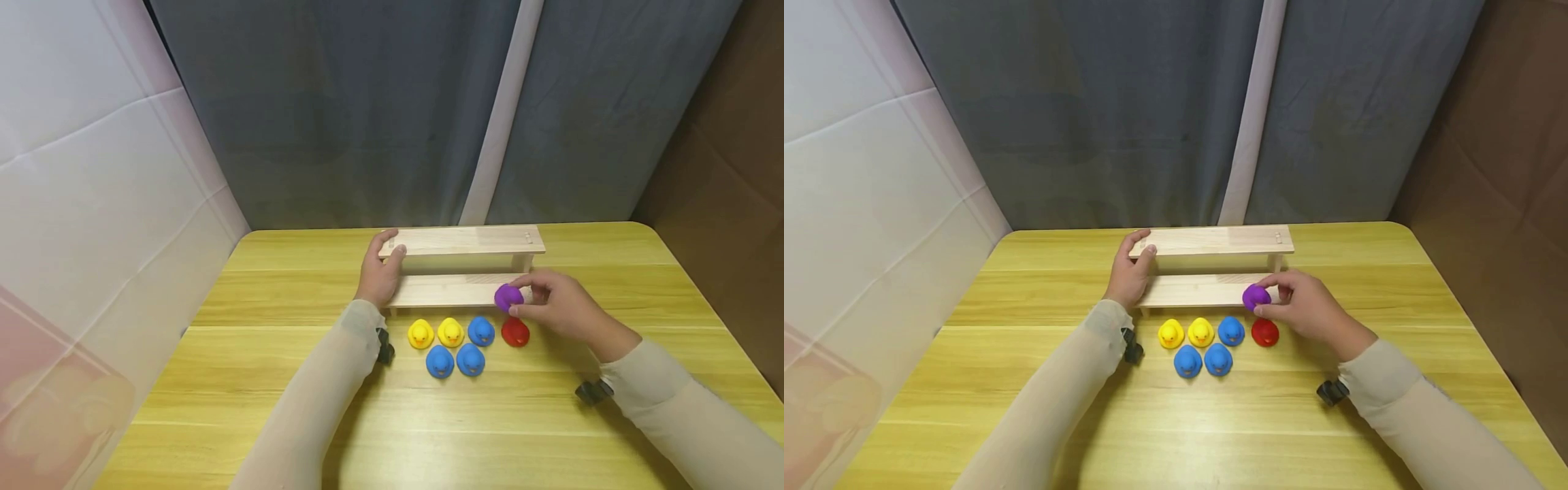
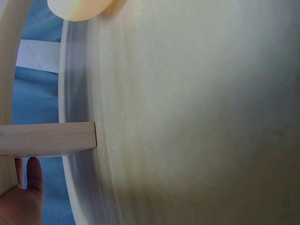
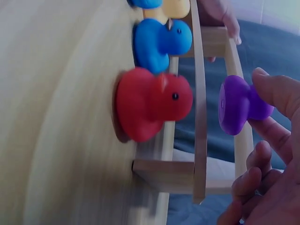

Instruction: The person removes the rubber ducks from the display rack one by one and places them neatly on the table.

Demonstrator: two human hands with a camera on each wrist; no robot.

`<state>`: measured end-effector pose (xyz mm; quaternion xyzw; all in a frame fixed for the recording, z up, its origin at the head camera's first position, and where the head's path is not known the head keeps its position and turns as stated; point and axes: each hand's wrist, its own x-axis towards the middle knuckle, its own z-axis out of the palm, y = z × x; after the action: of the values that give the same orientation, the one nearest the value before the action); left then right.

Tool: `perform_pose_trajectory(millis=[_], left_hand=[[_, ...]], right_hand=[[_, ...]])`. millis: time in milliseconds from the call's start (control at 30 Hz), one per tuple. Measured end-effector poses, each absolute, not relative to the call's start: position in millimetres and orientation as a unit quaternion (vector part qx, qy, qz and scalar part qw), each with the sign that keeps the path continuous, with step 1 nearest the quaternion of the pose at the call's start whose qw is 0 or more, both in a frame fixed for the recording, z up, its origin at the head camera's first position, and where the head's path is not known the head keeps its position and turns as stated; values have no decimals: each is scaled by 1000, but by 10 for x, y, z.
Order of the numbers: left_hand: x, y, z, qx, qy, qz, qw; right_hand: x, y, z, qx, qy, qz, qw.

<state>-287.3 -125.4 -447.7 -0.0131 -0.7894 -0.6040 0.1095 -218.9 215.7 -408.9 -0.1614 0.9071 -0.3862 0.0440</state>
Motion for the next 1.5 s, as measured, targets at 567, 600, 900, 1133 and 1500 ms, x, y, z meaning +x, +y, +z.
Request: perform_pose_trajectory(millis=[567,600,900,1133,1500], left_hand=[[-2894,-1256,-4494,-10,-788,-606,107],[-2895,-1256,-4496,-10,-788,-606,107],[-2900,-1259,-4494,-9,-790,-604,108],[-2892,-1258,-4491,-9,-791,-603,103],[-2881,-1254,-4473,-7,-795,-597,105]], right_hand=[[-1872,2093,-4120,-187,902,-386,52],[-1858,2095,-4125,-188,901,-387,52],[-1751,2110,-4221,-184,900,-390,64],[-1689,2106,-4274,-171,897,-401,76],[-1594,2059,-4320,-165,889,-417,88]])
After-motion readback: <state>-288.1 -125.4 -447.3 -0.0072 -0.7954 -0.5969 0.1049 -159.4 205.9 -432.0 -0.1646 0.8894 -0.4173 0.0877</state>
